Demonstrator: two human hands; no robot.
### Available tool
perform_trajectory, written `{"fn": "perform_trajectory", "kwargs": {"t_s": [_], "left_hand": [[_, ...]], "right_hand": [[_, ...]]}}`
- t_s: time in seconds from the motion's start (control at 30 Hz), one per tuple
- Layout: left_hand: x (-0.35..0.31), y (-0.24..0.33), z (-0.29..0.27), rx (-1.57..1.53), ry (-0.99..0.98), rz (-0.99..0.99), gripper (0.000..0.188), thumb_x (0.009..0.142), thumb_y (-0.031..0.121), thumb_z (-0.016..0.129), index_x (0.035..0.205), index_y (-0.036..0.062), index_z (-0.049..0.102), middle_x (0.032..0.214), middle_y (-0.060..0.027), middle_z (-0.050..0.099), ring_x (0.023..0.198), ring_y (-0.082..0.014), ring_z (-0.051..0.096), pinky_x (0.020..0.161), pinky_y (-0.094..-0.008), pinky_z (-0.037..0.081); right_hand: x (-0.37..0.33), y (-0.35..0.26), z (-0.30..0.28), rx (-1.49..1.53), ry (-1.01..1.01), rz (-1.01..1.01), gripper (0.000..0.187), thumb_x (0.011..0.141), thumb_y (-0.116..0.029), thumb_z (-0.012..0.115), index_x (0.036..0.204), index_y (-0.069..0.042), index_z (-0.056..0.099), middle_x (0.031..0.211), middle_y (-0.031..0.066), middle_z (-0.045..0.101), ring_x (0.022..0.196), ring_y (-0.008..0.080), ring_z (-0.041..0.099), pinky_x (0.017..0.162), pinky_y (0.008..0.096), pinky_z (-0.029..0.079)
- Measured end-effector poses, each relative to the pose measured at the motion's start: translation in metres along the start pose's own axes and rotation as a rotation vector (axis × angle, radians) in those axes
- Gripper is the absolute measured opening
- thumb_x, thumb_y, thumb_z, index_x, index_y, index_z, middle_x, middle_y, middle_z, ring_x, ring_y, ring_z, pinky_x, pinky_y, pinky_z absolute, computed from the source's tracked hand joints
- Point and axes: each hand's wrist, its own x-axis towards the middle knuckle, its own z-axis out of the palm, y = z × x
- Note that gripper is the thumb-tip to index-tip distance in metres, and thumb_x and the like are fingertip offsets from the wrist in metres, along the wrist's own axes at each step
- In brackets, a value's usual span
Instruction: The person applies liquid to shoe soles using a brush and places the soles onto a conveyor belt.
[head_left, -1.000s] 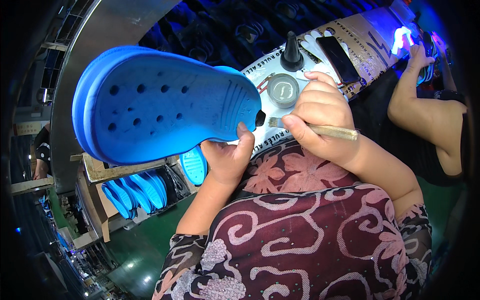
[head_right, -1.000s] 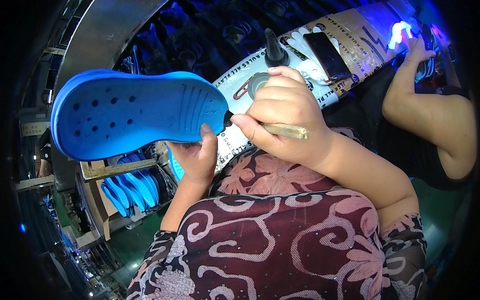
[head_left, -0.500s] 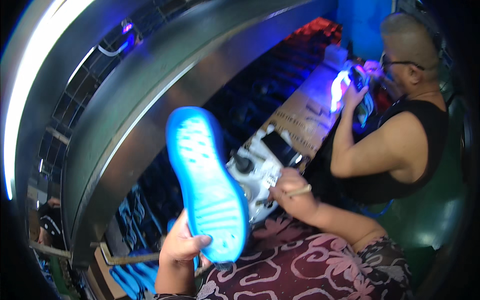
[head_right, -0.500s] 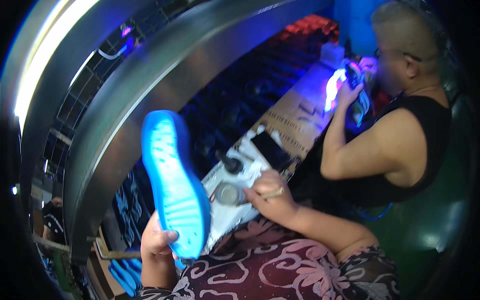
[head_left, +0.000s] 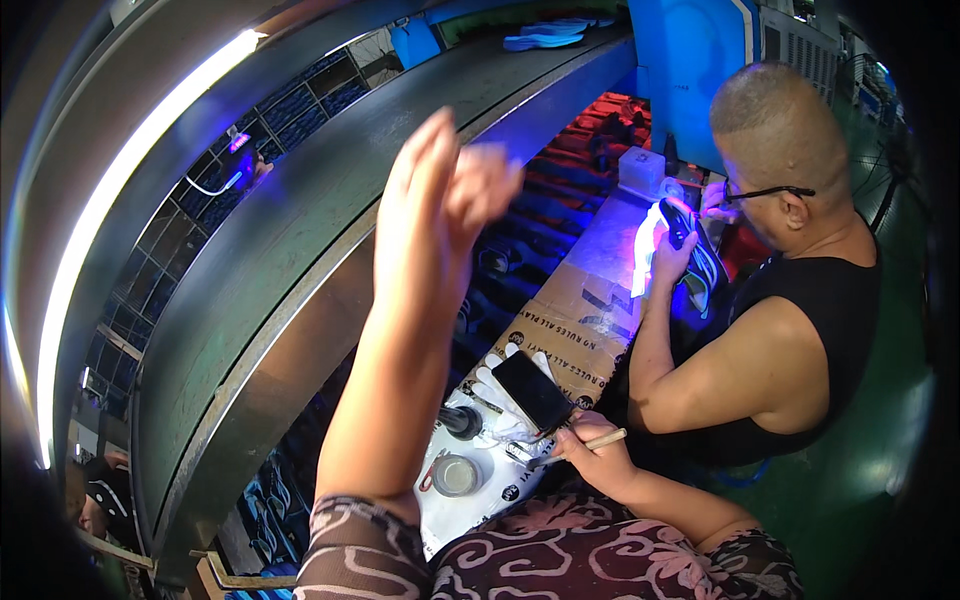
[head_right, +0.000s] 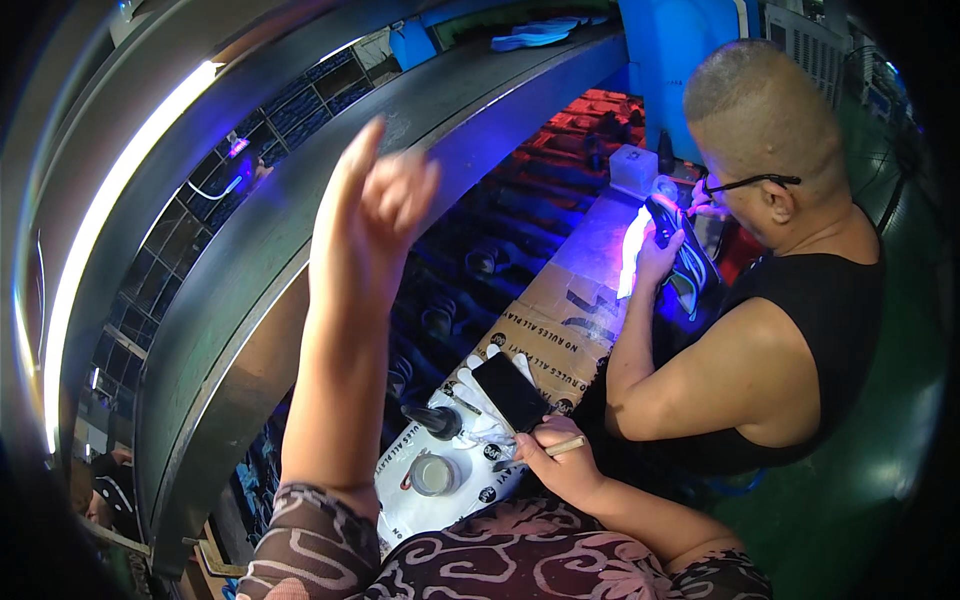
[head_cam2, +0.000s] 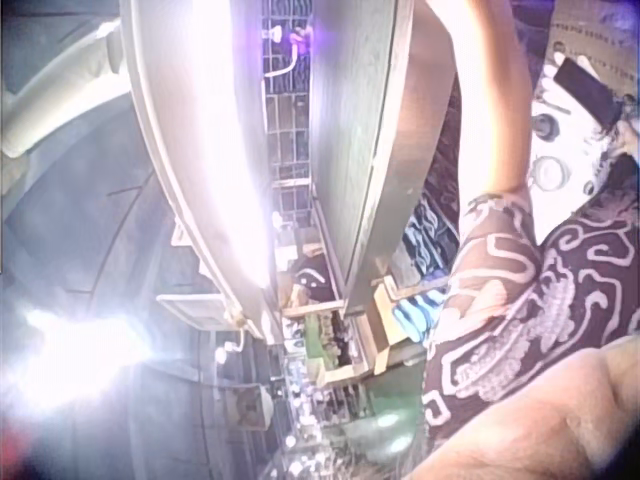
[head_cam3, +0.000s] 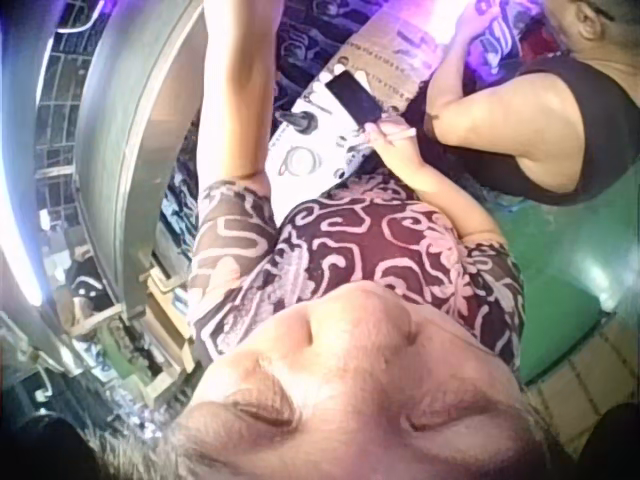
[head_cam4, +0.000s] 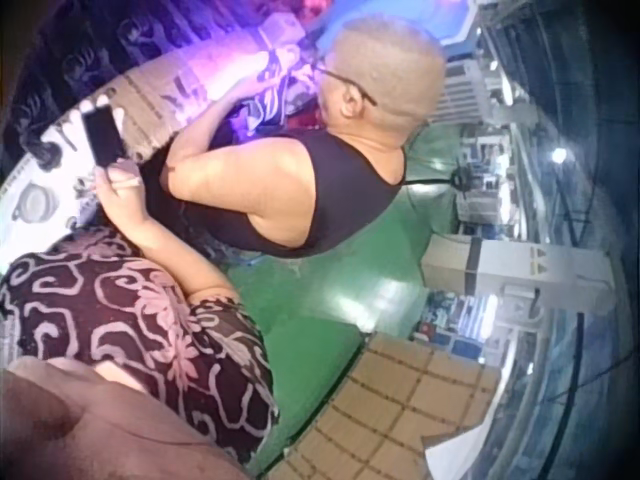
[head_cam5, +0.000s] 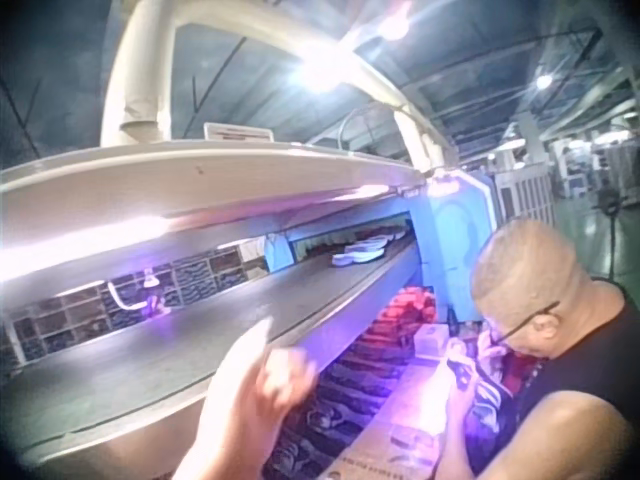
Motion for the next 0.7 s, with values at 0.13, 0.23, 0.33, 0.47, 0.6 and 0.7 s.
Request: {"fn": "perform_trajectory", "kwargs": {"t_s": [0.13,0.23,0.33,0.47,0.6,0.7], "left_hand": [[-0.136,0.013,-0.118,0.655,0.003,-0.114,0.035,0.092,0.015,0.059,0.122,-0.0009,0.050,0.088,-0.0135,0.063,0.075,-0.0197,0.064,0.068,-0.0308,0.054],[-0.282,0.052,-0.200,1.440,0.383,-0.288,0.049,0.081,0.012,0.069,0.126,0.0016,0.051,0.105,-0.0125,0.063,0.094,-0.0182,0.063,0.080,-0.0297,0.051],[-0.447,0.093,-0.263,2.055,0.553,-0.536,0.073,0.076,0.021,0.072,0.137,-0.0012,0.039,0.116,-0.0231,0.057,0.098,-0.0320,0.061,0.083,-0.0398,0.049],[-0.671,0.103,-0.348,1.888,0.566,-0.850,0.085,0.077,0.038,0.072,0.145,0.0139,0.028,0.132,-0.0294,0.047,0.121,-0.0400,0.049,0.100,-0.0478,0.040],[-0.622,0.081,-0.299,1.621,0.815,-0.884,0.056,0.079,0.027,0.067,0.126,0.0001,0.052,0.129,-0.0339,0.046,0.119,-0.0441,0.047,0.102,-0.0462,0.036],[-0.663,0.073,-0.363,1.359,0.715,-0.826,0.045,0.081,0.024,0.064,0.118,0.0015,0.052,0.097,-0.0208,0.056,0.086,-0.0290,0.056,0.076,-0.0383,0.044]], "right_hand": [[-0.002,0.006,0.009,0.085,-0.012,-0.081,0.026,0.089,-0.009,0.057,0.065,-0.005,0.066,0.060,0.0066,0.058,0.064,0.0216,0.054,0.064,0.0345,0.042],[-0.007,0.004,0.026,0.114,-0.072,-0.065,0.026,0.089,-0.013,0.059,0.066,-0.006,0.067,0.062,0.0057,0.062,0.064,0.0220,0.058,0.068,0.0352,0.044],[-0.012,0.000,0.037,0.118,-0.126,-0.014,0.027,0.090,-0.018,0.059,0.066,-0.007,0.066,0.064,0.0071,0.064,0.063,0.0244,0.061,0.065,0.0359,0.045],[-0.014,-0.013,0.063,0.191,-0.206,-0.051,0.030,0.090,-0.020,0.059,0.065,-0.004,0.064,0.063,0.0098,0.062,0.063,0.0266,0.060,0.063,0.0370,0.045],[-0.019,-0.028,0.088,0.192,-0.277,-0.064,0.035,0.092,-0.024,0.057,0.065,-0.003,0.064,0.062,0.0102,0.062,0.063,0.0270,0.060,0.065,0.0379,0.046],[-0.025,-0.042,0.092,0.197,-0.321,0.076,0.036,0.093,-0.025,0.056,0.066,-0.003,0.064,0.064,0.0099,0.064,0.065,0.0251,0.061,0.065,0.0361,0.046]]}}
